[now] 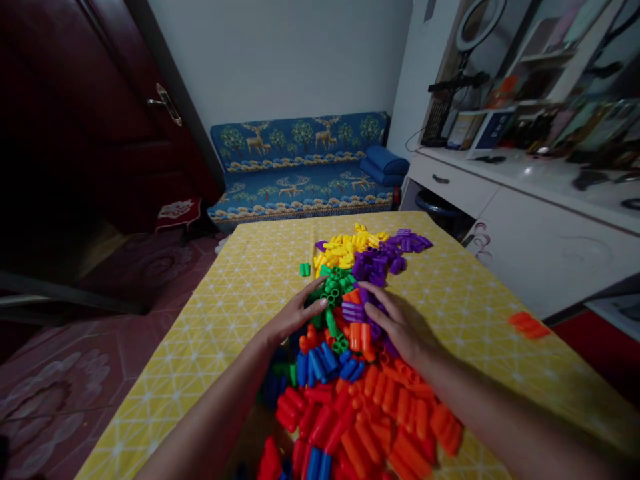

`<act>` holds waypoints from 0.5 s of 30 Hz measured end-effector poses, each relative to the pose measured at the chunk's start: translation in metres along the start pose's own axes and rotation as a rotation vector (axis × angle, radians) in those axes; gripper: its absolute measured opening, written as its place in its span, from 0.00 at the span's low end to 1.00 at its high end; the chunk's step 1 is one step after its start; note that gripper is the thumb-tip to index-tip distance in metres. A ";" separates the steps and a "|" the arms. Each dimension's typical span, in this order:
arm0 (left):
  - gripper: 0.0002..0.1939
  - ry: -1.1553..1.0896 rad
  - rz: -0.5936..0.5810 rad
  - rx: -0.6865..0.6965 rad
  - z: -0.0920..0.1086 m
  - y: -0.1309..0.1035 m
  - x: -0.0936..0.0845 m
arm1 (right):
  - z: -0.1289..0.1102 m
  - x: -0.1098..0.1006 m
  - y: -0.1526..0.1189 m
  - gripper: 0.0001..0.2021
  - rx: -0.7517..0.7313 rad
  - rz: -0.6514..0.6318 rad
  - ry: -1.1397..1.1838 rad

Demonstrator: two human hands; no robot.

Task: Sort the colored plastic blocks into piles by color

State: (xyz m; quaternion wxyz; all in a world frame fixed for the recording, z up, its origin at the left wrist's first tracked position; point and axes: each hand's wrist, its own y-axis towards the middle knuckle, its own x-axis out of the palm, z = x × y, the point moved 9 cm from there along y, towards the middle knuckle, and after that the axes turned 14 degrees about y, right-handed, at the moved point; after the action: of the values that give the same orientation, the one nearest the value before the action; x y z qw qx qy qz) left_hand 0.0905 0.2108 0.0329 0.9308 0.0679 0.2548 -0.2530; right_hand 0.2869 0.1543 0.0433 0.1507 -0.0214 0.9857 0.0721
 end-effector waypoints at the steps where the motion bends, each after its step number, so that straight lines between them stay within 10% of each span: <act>1: 0.39 0.015 -0.012 0.016 0.008 -0.005 0.000 | -0.010 0.012 -0.004 0.24 -0.003 -0.017 0.086; 6: 0.32 0.145 -0.047 0.145 0.049 -0.056 -0.008 | -0.060 0.052 -0.039 0.29 -0.060 -0.291 0.269; 9: 0.26 0.274 -0.103 0.167 0.051 -0.098 -0.007 | -0.073 0.032 -0.062 0.28 -0.200 -0.413 0.152; 15: 0.19 0.289 0.151 0.144 0.018 -0.150 -0.023 | 0.037 -0.179 -0.076 0.25 -0.184 0.478 -0.392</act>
State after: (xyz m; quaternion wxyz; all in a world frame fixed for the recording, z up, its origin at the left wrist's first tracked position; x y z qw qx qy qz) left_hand 0.0054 0.0866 0.0609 0.8937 0.1888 0.3612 -0.1875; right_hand 0.4731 0.0882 0.0520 0.3141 0.2112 0.9043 0.1971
